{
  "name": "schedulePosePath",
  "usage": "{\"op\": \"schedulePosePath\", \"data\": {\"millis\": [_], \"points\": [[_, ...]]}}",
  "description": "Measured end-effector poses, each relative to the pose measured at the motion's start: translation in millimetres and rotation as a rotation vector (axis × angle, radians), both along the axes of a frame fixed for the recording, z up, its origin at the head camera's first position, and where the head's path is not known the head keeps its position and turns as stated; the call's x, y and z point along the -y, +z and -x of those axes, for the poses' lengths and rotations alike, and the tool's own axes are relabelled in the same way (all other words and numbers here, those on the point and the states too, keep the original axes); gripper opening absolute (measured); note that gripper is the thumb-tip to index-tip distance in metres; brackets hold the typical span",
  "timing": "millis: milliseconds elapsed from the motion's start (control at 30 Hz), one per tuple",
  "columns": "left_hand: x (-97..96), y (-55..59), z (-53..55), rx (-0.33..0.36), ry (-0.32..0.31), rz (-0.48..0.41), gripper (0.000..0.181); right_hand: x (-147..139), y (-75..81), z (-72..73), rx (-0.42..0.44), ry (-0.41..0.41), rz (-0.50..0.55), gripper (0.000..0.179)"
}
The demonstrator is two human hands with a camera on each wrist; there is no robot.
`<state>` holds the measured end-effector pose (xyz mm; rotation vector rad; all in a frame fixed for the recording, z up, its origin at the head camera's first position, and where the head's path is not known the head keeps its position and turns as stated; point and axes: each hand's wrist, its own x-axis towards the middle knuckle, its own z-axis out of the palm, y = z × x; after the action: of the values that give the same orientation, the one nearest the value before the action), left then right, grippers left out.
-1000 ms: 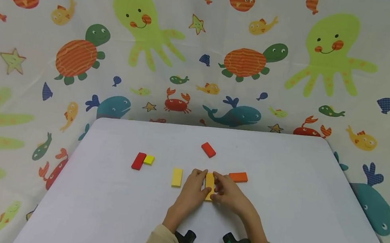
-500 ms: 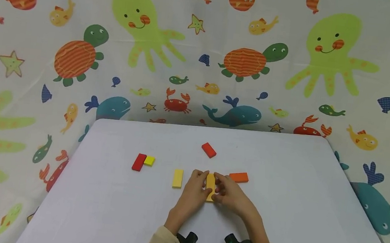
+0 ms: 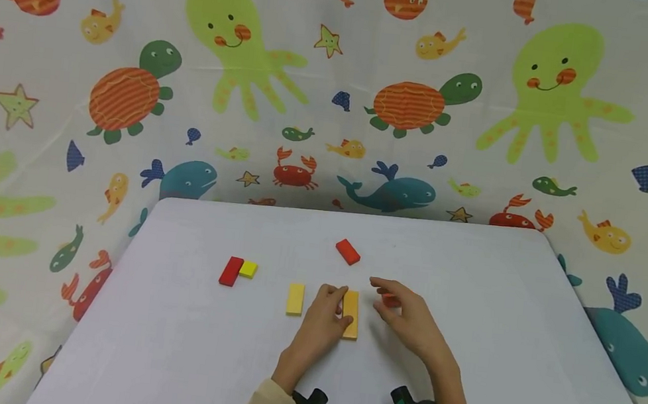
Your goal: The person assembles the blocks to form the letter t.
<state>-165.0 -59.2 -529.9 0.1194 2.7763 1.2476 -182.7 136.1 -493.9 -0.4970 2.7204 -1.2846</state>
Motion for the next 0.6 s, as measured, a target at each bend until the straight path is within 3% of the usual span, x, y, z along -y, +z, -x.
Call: {"op": "schedulePosePath", "data": {"millis": [167, 600], "points": [[1.0, 0.0, 1.0, 0.014, 0.005, -0.021, 0.058, -11, 1.8, 3.6, -0.076, -0.005, -0.026, 0.047], [1.1, -0.4, 0.0, 0.008, 0.004, -0.041, 0.058, -37, -10.2, 7.3, -0.024, -0.018, -0.175, 0.045]]}}
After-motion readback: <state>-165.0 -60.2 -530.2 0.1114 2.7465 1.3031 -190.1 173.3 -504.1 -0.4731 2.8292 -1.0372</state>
